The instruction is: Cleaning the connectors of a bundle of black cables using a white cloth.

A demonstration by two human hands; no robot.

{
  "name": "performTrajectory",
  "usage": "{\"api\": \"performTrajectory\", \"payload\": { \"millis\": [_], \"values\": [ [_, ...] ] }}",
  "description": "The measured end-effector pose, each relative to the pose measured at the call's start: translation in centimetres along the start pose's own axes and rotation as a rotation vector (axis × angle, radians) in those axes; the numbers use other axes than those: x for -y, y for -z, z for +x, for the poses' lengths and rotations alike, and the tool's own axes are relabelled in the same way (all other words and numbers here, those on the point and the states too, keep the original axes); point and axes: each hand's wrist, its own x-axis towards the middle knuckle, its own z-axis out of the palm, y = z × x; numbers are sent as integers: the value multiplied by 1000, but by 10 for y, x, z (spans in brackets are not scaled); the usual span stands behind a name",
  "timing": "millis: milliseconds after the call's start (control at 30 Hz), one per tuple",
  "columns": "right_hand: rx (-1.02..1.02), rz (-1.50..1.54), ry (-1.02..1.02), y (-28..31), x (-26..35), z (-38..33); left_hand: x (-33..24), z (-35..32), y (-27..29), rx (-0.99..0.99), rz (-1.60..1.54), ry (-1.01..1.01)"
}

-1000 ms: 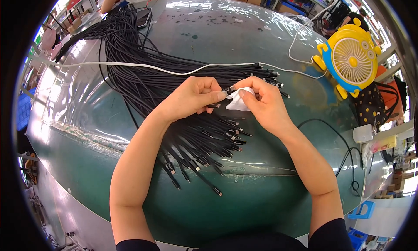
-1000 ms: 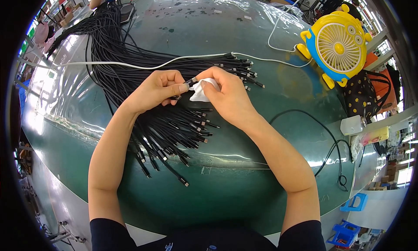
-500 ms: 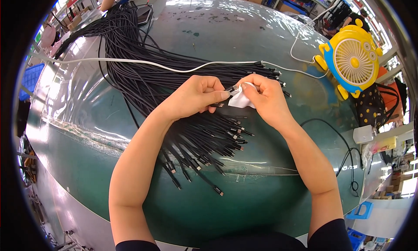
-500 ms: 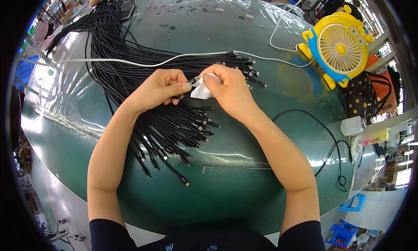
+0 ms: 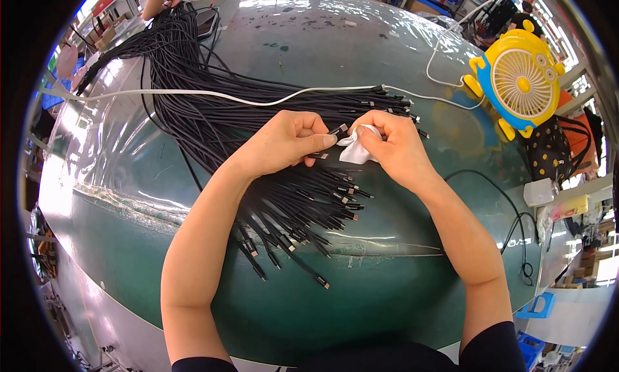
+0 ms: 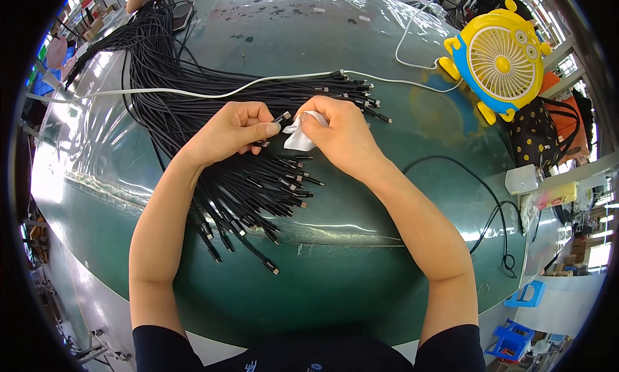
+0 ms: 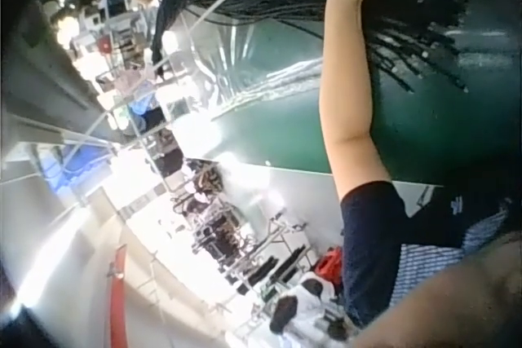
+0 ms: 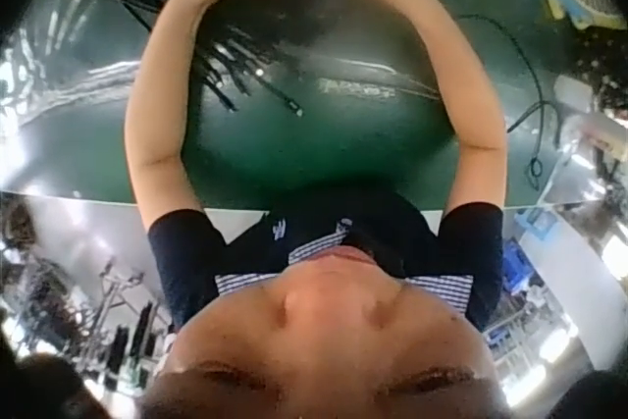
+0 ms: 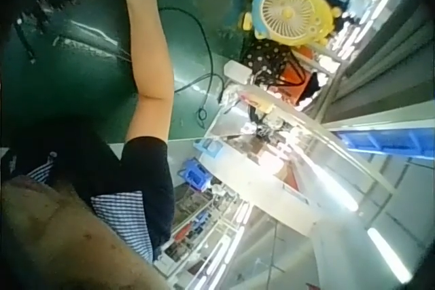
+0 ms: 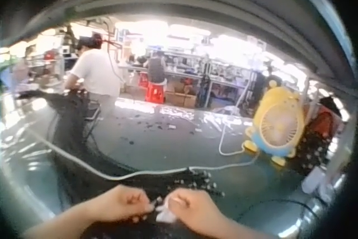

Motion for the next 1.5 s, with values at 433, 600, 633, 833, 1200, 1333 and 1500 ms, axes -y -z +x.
{"api": "performTrajectory", "payload": {
  "millis": [433,600,633,833,1200,1333,1500],
  "values": [
    [-85,-227,186,12,-4,-23,-1,5,-9,-108,290,-54],
    [-188,-243,148,66,-21,-102,4,4,-6,-38,311,-195],
    [-238,-284,164,77,-28,-121,7,7,-9,0,317,-215],
    [-625,-52,-170,155,-49,-237,0,2,-30,-92,565,-258],
    [-1081,-279,-784,239,-80,-448,10,18,-20,-91,513,-280],
    [-1080,-558,-861,258,-104,-495,-11,19,-40,-137,573,-353],
    [-929,-747,-915,260,-102,-474,-47,8,-86,-122,527,-329]
  ]
}}
